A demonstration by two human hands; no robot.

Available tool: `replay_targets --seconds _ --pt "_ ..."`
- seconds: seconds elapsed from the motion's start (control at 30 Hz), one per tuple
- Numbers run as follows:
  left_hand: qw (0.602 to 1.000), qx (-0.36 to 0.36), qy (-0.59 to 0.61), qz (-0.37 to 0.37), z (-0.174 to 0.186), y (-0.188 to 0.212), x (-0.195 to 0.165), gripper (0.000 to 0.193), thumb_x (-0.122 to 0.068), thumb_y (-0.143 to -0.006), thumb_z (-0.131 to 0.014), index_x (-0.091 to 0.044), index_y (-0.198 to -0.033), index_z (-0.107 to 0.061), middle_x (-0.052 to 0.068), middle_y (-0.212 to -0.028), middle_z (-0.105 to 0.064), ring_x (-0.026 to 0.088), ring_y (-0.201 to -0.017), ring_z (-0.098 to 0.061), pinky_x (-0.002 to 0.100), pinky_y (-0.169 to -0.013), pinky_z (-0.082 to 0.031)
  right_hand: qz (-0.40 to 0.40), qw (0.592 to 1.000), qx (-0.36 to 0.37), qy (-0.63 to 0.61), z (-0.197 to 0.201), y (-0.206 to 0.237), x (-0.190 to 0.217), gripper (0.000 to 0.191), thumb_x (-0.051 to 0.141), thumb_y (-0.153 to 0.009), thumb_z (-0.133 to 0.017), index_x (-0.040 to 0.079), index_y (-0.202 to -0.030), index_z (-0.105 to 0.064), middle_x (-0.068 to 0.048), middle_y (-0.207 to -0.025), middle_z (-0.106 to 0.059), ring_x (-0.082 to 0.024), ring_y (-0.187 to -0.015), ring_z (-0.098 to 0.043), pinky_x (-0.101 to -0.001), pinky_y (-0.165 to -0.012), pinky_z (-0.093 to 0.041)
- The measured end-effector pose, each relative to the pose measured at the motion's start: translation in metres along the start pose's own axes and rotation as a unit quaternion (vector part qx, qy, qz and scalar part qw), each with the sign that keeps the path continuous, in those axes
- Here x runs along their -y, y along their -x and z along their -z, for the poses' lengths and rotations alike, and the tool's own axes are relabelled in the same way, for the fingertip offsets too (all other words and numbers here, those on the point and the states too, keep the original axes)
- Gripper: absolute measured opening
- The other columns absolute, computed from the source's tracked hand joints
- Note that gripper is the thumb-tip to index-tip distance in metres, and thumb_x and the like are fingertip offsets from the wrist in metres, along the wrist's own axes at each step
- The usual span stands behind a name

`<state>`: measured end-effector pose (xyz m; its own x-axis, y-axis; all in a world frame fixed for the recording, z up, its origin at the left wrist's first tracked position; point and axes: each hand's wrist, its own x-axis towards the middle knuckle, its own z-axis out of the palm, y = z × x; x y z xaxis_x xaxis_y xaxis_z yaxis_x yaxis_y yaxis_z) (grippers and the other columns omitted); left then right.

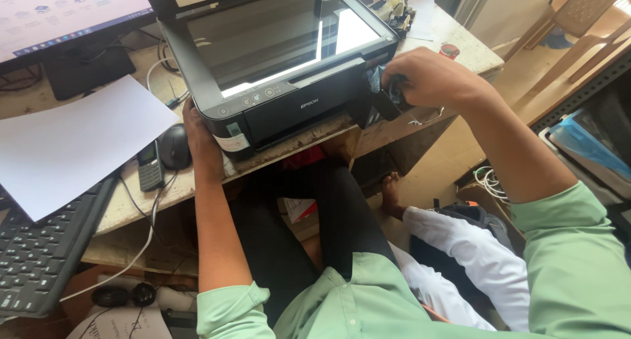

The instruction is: The person wipes the exterior and interior surfaces of an Epson printer with a blue cloth. They open the scanner lid, remove a sheet of paper, and wipe the glass and internal components before closing the lid and wiping the top and sides.

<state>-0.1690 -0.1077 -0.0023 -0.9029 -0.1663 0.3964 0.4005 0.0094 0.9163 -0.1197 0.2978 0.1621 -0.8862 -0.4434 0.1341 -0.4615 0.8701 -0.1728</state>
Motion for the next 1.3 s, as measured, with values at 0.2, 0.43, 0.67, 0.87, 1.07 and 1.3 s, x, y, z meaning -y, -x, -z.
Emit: replay_targets --seconds 0.2,0.43,0.67,0.87,1.07,1.3 --pt "1.0 0.006 0.011 0.021 -0.002 -0.002 -0.002 0.087 -0.072 -0.101 -0.03 -0.005 -0.156 -0.035 0.023 -0.151 -0.048 0.035 -0.143 -0.049 0.044 -0.116 -0.043 0.036 0.998 -0.032 -0.05 -0.004 0.012 0.02 0.038 -0.005 -0.087 -0.061 0.006 -0.122 -0.071 -0.016 -0.11 -0.072 -0.035 -0.104 -0.066 -0.0459 -0.087 -0.052" --pt "0.999 -0.01 -0.024 0.024 0.001 -0.004 0.004 0.085 -0.071 -0.103 -0.028 -0.006 -0.157 -0.033 0.023 -0.155 -0.043 0.036 -0.146 -0.044 0.045 -0.118 -0.039 -0.025 0.999 0.028 -0.013 0.015 0.031 0.026 0.041 -0.003 -0.082 -0.062 0.01 -0.119 -0.074 -0.016 -0.101 -0.075 -0.032 -0.088 -0.072 -0.0429 -0.077 -0.056" --pt "1.0 0.0 0.0 -0.005 0.004 -0.001 0.006 0.079 -0.064 -0.106 -0.029 -0.004 -0.156 -0.035 0.023 -0.153 -0.046 0.035 -0.145 -0.048 0.044 -0.119 -0.041 -0.058 0.983 -0.135 -0.111 0.002 0.031 0.049 0.035 0.005 -0.098 -0.058 0.011 -0.129 -0.072 -0.019 -0.1 -0.073 -0.029 -0.089 -0.068 -0.0437 -0.081 -0.054" --pt "0.999 -0.007 -0.035 -0.018 0.004 -0.005 0.009 0.081 -0.065 -0.107 -0.026 -0.002 -0.156 -0.036 0.023 -0.155 -0.045 0.035 -0.146 -0.044 0.043 -0.12 -0.037 0.073 0.963 -0.208 0.152 -0.044 0.037 0.079 0.017 0.009 -0.084 -0.073 -0.003 -0.096 -0.072 -0.025 -0.125 -0.062 -0.04 -0.119 -0.059 -0.0462 -0.106 -0.046" --pt "1.0 -0.008 -0.029 -0.003 0.004 -0.001 0.006 0.083 -0.067 -0.106 -0.029 -0.002 -0.157 -0.034 0.025 -0.156 -0.042 0.036 -0.147 -0.044 0.043 -0.12 -0.038 0.02 0.967 -0.231 0.102 -0.066 0.022 0.052 0.02 -0.002 -0.09 -0.068 -0.001 -0.109 -0.073 -0.018 -0.111 -0.068 -0.036 -0.099 -0.069 -0.0427 -0.09 -0.056" --pt "1.0 0.019 0.009 0.002 0.004 -0.005 0.007 0.09 -0.073 -0.101 -0.031 -0.003 -0.158 -0.031 0.025 -0.156 -0.044 0.039 -0.148 -0.045 0.046 -0.12 -0.04 -0.001 0.935 -0.35 0.057 -0.04 0.005 0.04 0.03 -0.002 -0.088 -0.07 0.002 -0.118 -0.074 -0.018 -0.099 -0.07 -0.035 -0.084 -0.07 -0.0429 -0.076 -0.059"
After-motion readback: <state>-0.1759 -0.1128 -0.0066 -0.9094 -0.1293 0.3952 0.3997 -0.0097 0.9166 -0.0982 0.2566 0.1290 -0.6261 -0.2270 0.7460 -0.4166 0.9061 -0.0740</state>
